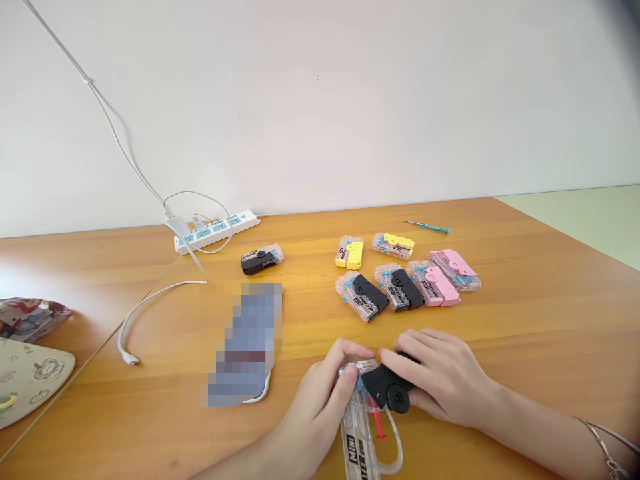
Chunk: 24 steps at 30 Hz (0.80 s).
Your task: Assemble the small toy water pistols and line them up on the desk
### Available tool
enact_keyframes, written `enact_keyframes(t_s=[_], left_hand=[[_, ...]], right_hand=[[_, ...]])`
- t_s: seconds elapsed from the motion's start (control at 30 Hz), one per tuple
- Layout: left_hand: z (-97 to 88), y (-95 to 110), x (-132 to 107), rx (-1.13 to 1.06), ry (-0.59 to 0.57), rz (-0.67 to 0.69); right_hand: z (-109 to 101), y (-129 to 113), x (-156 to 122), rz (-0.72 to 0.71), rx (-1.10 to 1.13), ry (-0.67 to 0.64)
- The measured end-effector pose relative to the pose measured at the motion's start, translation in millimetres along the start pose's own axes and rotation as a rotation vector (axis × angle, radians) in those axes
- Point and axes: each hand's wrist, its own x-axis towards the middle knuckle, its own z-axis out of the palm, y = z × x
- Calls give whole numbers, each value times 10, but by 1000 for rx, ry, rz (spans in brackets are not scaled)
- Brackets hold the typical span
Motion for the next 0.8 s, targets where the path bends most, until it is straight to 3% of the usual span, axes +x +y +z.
enact_keyframes(t_s=[0.27,0.37,0.6,0.8], left_hand=[[-65,-59,27,-295,-193,-18],[-59,-52,32,-232,-169,-8],[-42,44,58,170,-53,-5],[-75,69,57,-26,-108,3]], right_hand=[[-117,111,51,-79,125,-41],[-120,96,59,-65,144,-13],[-58,27,36,-12,149,44],[-40,70,54,35,184,59]])
